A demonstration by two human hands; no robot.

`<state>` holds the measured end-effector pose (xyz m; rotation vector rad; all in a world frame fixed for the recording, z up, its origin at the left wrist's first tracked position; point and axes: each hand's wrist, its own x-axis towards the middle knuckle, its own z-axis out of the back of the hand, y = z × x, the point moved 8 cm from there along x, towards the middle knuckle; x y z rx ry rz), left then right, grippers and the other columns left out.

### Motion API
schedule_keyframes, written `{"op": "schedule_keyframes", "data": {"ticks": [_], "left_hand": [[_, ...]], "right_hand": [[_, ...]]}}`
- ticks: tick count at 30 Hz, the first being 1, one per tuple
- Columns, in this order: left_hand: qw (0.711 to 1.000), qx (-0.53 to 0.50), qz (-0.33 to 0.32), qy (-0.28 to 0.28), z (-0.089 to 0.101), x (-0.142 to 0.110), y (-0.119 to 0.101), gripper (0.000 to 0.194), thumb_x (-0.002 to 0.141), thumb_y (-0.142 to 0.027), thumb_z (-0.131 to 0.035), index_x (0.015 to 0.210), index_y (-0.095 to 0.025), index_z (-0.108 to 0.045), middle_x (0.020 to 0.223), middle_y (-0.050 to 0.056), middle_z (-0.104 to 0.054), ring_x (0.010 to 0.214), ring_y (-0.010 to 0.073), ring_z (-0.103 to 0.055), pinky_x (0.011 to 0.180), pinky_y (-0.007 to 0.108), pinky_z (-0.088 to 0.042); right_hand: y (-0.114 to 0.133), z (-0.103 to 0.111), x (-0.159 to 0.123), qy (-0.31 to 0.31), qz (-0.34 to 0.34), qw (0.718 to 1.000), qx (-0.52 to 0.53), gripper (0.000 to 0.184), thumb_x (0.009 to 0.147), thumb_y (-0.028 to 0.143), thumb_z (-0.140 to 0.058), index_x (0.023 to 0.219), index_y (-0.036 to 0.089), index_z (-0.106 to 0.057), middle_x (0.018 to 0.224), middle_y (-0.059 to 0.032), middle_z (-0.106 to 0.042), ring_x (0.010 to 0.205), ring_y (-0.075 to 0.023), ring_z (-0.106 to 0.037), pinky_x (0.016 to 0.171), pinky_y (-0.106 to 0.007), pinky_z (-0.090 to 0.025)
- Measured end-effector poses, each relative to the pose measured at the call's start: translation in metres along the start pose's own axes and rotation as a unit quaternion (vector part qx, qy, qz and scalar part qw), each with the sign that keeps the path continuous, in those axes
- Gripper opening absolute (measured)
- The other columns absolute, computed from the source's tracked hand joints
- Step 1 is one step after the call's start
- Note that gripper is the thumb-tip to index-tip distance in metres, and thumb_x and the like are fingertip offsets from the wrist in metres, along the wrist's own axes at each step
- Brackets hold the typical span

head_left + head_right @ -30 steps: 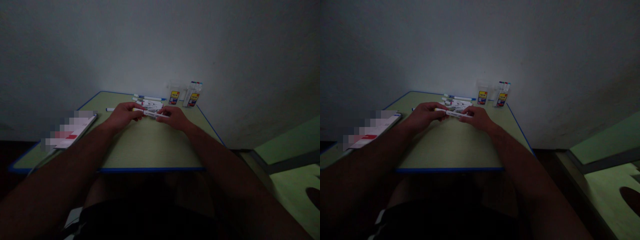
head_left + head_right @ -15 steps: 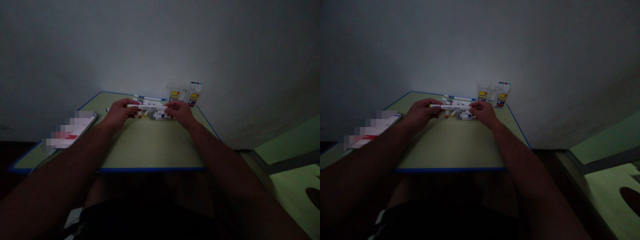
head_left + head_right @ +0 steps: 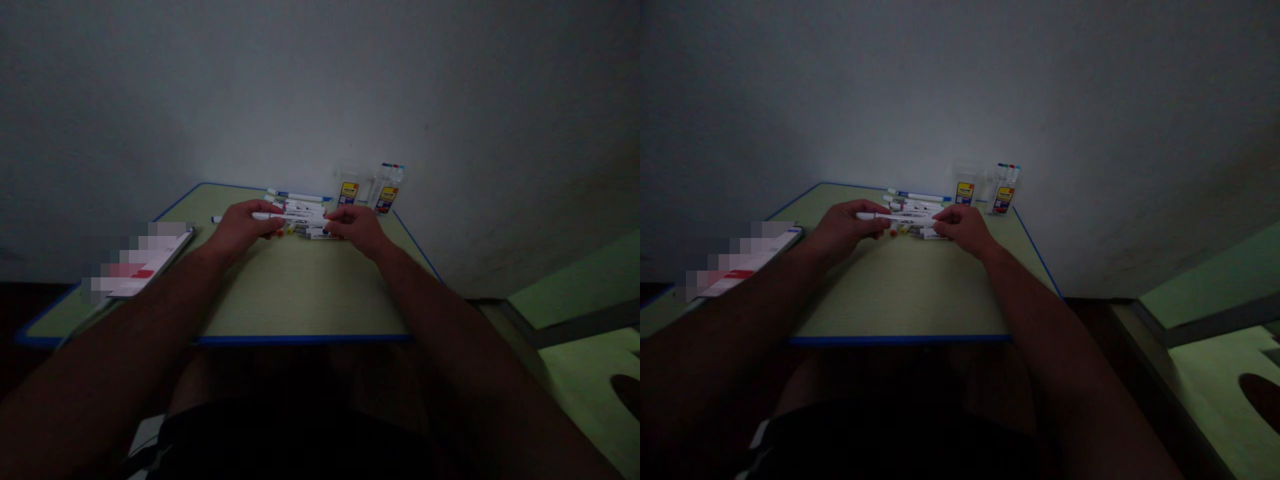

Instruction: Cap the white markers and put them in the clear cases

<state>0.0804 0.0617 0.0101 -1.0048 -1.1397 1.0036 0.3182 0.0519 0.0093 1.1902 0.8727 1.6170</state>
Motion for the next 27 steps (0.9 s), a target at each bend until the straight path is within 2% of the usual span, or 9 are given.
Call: {"op": "schedule_keyframes", "data": {"ticks": [5,10,16,27], "left_hand": [[1.0,0.003,0.001,-0.005,0.001,0.0,0.001,0.03,0.061,-0.024,-0.088,0.089,-0.017,-0.079,0.067,0.005,-0.071,0.058,0.016,-0.061,0.059,0.032,-0.051],[1.0,0.01,0.008,-0.005,-0.001,-0.003,-0.004,0.023,0.064,-0.022,-0.086,0.084,-0.016,-0.077,0.067,0.005,-0.071,0.059,0.0164,-0.062,0.062,0.033,-0.052],[0.999,0.037,-0.02,-0.02,0.001,-0.004,-0.012,0.015,0.065,-0.018,-0.083,0.075,-0.017,-0.072,0.063,0.001,-0.068,0.054,0.0123,-0.055,0.06,0.029,-0.048],[0.997,0.057,-0.043,-0.015,0.0,-0.005,-0.017,0.013,0.066,-0.018,-0.08,0.074,-0.017,-0.069,0.065,0.002,-0.068,0.056,0.0129,-0.054,0.059,0.029,-0.046]], "right_hand": [[0.001,-0.001,-0.001,0.011,-0.003,1.0,-0.013,0.024,0.068,0.03,-0.082,0.085,0.016,-0.074,0.068,-0.002,-0.07,0.06,-0.0122,-0.063,0.055,-0.026,-0.052],[0.001,-0.002,-0.001,0.013,0.011,1.0,-0.007,0.024,0.065,0.032,-0.083,0.082,0.017,-0.074,0.065,-0.0004,-0.069,0.055,-0.0111,-0.06,0.051,-0.025,-0.049],[-0.003,-0.006,-0.001,0.021,0.015,1.0,-0.012,0.024,0.064,0.031,-0.082,0.082,0.016,-0.074,0.063,0.0001,-0.067,0.054,-0.0104,-0.058,0.051,-0.025,-0.048],[-0.003,-0.004,-0.002,0.029,0.01,0.999,-0.028,0.022,0.068,0.026,-0.083,0.085,0.014,-0.076,0.063,-0.0008,-0.067,0.056,-0.0113,-0.059,0.054,-0.026,-0.049]]}}
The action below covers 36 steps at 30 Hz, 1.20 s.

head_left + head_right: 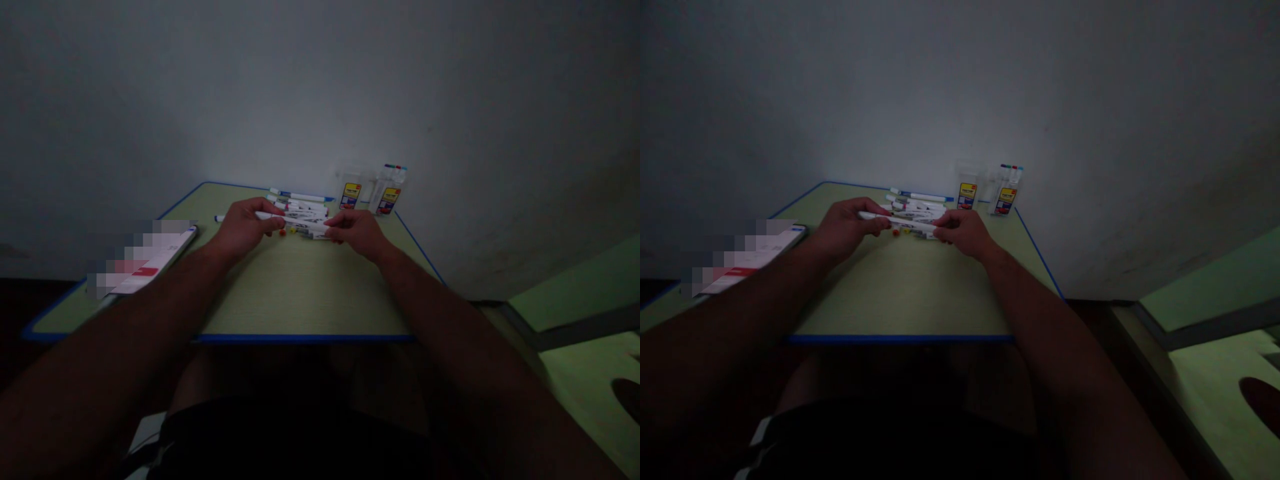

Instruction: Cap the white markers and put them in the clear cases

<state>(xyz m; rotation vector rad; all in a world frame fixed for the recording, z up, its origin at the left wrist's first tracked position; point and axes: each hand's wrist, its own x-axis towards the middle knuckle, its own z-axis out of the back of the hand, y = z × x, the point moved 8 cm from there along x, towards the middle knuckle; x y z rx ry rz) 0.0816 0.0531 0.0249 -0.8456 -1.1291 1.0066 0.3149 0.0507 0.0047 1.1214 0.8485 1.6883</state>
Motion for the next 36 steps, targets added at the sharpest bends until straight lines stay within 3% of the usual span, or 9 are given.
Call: {"op": "schedule_keyframes", "data": {"ticks": [7,15,19,26,31,36], "left_hand": [[0.999,-0.033,0.002,-0.003,-0.005,0.0,0.005,0.014,0.068,-0.019,-0.079,0.077,-0.017,-0.068,0.065,0.001,-0.068,0.057,0.0131,-0.059,0.06,0.028,-0.05],[0.989,-0.143,0.025,-0.01,-0.006,0.003,0.012,0.032,0.065,-0.012,-0.08,0.091,-0.018,-0.062,0.072,0.0,-0.071,0.06,0.0149,-0.065,0.063,0.03,-0.057],[0.983,-0.18,0.031,0.0,-0.006,0.004,0.014,0.022,0.069,-0.015,-0.078,0.087,-0.015,-0.066,0.078,0.004,-0.074,0.063,0.0148,-0.066,0.066,0.032,-0.058],[0.984,-0.17,0.039,0.03,-0.013,0.003,0.019,0.019,0.071,-0.022,-0.08,0.088,-0.015,-0.073,0.083,0.007,-0.075,0.067,0.0147,-0.064,0.066,0.031,-0.055],[0.983,-0.174,0.035,0.049,-0.017,0.002,0.015,0.024,0.075,-0.033,-0.079,0.09,-0.015,-0.071,0.086,0.008,-0.074,0.075,0.0179,-0.067,0.069,0.032,-0.055],[0.991,-0.115,0.013,0.06,-0.016,0.003,0.012,0.022,0.076,-0.036,-0.077,0.075,-0.017,-0.065,0.066,0.003,-0.065,0.058,0.0128,-0.055,0.055,0.027,-0.044]], "right_hand": [[0.006,0.006,0.0,-0.024,0.0,0.999,0.029,0.023,0.067,0.027,-0.083,0.083,0.013,-0.075,0.058,0.0,-0.066,0.051,-0.0103,-0.058,0.05,-0.024,-0.047],[0.001,0.006,0.003,-0.035,-0.011,0.998,0.05,0.022,0.066,0.026,-0.083,0.08,0.015,-0.071,0.058,0.0012,-0.066,0.047,-0.009,-0.057,0.046,-0.022,-0.047],[-0.003,-0.001,0.002,-0.016,-0.026,0.999,0.024,0.02,0.069,0.025,-0.083,0.08,0.015,-0.07,0.058,0.0003,-0.067,0.049,-0.0094,-0.058,0.045,-0.021,-0.047],[0.003,-0.015,-0.003,0.032,-0.038,0.999,0.006,0.018,0.071,0.023,-0.083,0.08,0.014,-0.07,0.06,-0.001,-0.069,0.049,-0.0089,-0.06,0.047,-0.019,-0.049],[0.005,-0.019,-0.004,0.054,-0.034,0.998,-0.016,0.019,0.074,0.031,-0.082,0.078,0.015,-0.072,0.062,-0.0018,-0.07,0.051,-0.0092,-0.062,0.047,-0.019,-0.05],[0.008,-0.013,-0.004,0.033,-0.015,0.999,-0.031,0.022,0.079,0.036,-0.078,0.076,0.015,-0.071,0.061,-0.0019,-0.069,0.051,-0.0091,-0.06,0.048,-0.02,-0.049]]}}
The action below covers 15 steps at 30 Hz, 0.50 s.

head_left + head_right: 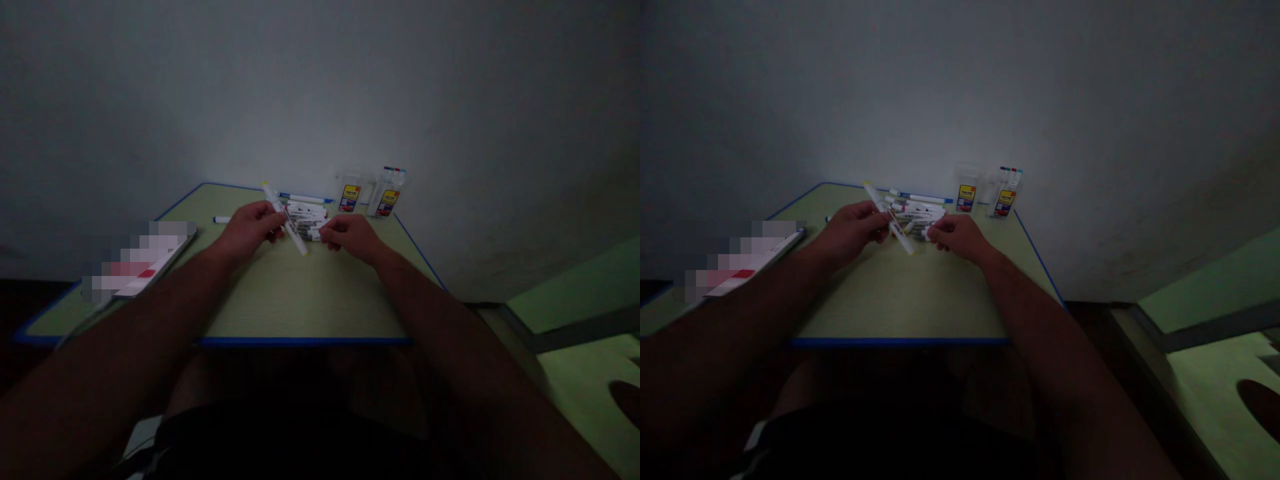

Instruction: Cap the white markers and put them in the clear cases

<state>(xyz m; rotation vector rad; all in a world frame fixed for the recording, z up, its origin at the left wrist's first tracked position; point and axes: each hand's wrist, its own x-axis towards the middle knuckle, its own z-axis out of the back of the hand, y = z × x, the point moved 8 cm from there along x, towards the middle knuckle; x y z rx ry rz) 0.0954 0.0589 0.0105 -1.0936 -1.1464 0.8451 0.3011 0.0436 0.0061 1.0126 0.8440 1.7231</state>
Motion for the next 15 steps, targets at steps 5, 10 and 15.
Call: {"op": "schedule_keyframes", "data": {"ticks": [5,10,15], "left_hand": [[0.997,0.069,0.005,0.016,-0.004,-0.004,-0.004,0.021,0.078,-0.038,-0.072,0.078,-0.017,-0.07,0.068,0.002,-0.065,0.057,0.0124,-0.05,0.056,0.027,-0.04],[0.991,0.116,0.049,0.044,-0.01,-0.009,-0.002,0.028,0.079,-0.044,-0.07,0.083,-0.017,-0.074,0.063,0.001,-0.06,0.053,0.0128,-0.047,0.051,0.027,-0.035],[0.986,0.127,0.067,0.083,-0.014,-0.011,0.004,0.03,0.077,-0.048,-0.072,0.078,-0.018,-0.075,0.059,0.001,-0.059,0.049,0.0127,-0.044,0.048,0.027,-0.032]], "right_hand": [[0.001,0.001,0.0,-0.003,0.004,1.0,0.004,0.025,0.081,0.039,-0.076,0.077,0.015,-0.07,0.062,-0.002,-0.069,0.052,-0.0094,-0.061,0.049,-0.02,-0.05],[0.0,0.002,0.0,-0.013,-0.001,1.0,0.026,0.03,0.08,0.043,-0.079,0.086,0.015,-0.07,0.071,-0.0035,-0.073,0.054,-0.0093,-0.062,0.048,-0.02,-0.05],[-0.001,0.006,0.001,-0.033,-0.012,0.998,0.045,0.034,0.079,0.04,-0.081,0.1,0.015,-0.07,0.074,-0.0032,-0.074,0.052,-0.0091,-0.062,0.048,-0.021,-0.051]]}}
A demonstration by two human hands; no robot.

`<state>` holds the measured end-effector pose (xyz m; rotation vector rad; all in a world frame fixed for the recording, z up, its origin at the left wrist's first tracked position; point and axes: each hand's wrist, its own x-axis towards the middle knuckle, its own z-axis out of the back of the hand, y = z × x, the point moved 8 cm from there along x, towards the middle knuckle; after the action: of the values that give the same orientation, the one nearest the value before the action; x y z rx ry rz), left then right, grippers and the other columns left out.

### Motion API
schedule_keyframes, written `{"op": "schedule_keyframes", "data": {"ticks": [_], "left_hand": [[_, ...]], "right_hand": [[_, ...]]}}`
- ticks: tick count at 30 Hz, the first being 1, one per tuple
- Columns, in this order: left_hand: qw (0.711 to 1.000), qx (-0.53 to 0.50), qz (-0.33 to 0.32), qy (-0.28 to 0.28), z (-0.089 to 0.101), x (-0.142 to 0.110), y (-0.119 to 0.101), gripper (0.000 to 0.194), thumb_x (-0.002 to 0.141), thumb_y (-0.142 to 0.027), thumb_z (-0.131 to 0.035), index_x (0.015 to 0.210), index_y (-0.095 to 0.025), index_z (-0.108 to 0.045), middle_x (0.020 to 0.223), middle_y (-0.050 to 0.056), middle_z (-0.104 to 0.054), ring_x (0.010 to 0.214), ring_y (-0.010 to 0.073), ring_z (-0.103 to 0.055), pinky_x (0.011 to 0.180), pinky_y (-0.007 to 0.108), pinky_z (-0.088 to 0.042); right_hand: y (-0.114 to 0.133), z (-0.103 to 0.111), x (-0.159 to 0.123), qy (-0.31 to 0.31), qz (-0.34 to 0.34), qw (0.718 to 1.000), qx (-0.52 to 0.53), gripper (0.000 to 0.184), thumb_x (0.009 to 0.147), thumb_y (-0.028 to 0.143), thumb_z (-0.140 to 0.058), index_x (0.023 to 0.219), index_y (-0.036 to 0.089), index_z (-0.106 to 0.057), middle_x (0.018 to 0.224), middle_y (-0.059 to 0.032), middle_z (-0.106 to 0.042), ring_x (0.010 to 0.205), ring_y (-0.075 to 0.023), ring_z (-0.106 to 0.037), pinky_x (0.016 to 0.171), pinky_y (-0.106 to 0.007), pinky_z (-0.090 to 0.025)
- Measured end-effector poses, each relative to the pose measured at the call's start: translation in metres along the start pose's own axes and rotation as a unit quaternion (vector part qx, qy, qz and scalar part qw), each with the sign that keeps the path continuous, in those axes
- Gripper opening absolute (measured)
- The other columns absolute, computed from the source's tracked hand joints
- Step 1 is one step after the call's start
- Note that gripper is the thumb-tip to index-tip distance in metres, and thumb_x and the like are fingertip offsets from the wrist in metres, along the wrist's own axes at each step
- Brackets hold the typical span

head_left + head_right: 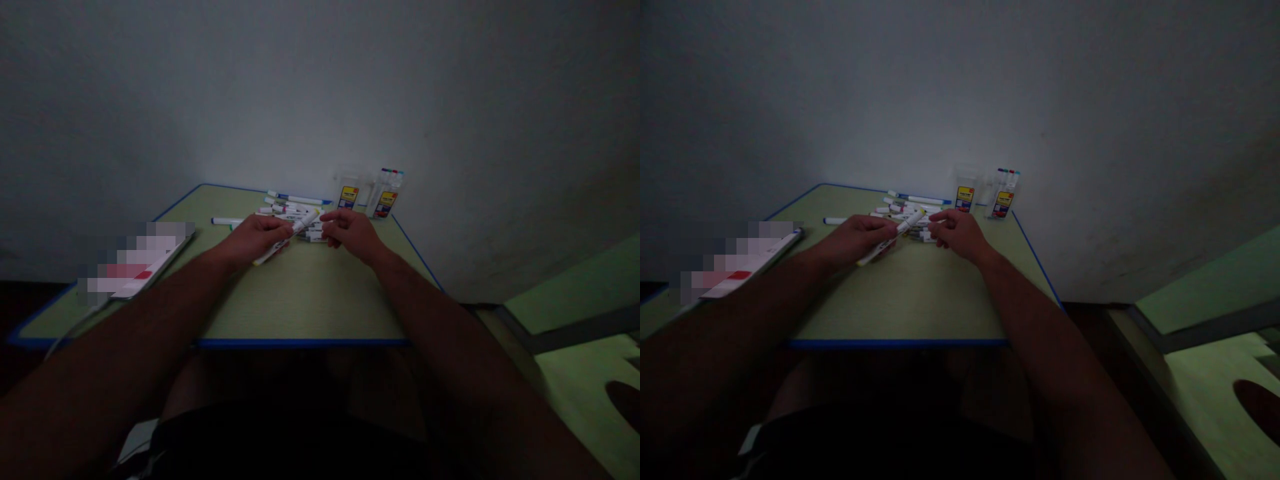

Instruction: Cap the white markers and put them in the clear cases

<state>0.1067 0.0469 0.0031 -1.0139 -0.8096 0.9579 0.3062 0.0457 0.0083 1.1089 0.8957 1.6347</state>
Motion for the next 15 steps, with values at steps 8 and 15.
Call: {"op": "schedule_keyframes", "data": {"ticks": [8,15], "left_hand": [[1.0,0.02,-0.005,0.012,0.0023,0.0026,0.0064,0.028,0.073,-0.046,-0.079,0.081,-0.019,-0.08,0.057,0.005,-0.063,0.048,0.015,-0.048,0.047,0.028,-0.032],[1.0,0.024,-0.013,-0.001,0.0023,0.0024,0.0025,0.024,0.074,-0.042,-0.079,0.081,-0.019,-0.081,0.062,0.007,-0.067,0.054,0.018,-0.056,0.052,0.031,-0.04]], "right_hand": [[0.0053,0.0006,-0.0005,-0.002,0.03,0.999,0.02,0.035,0.079,0.038,-0.079,0.106,0.018,-0.073,0.071,-0.0004,-0.073,0.052,-0.0085,-0.061,0.048,-0.021,-0.051],[0.0025,0.001,0.0017,0.006,0.041,0.998,0.036,0.023,0.075,0.032,-0.08,0.091,0.017,-0.072,0.068,0.0001,-0.072,0.051,-0.0093,-0.061,0.047,-0.021,-0.05]]}}
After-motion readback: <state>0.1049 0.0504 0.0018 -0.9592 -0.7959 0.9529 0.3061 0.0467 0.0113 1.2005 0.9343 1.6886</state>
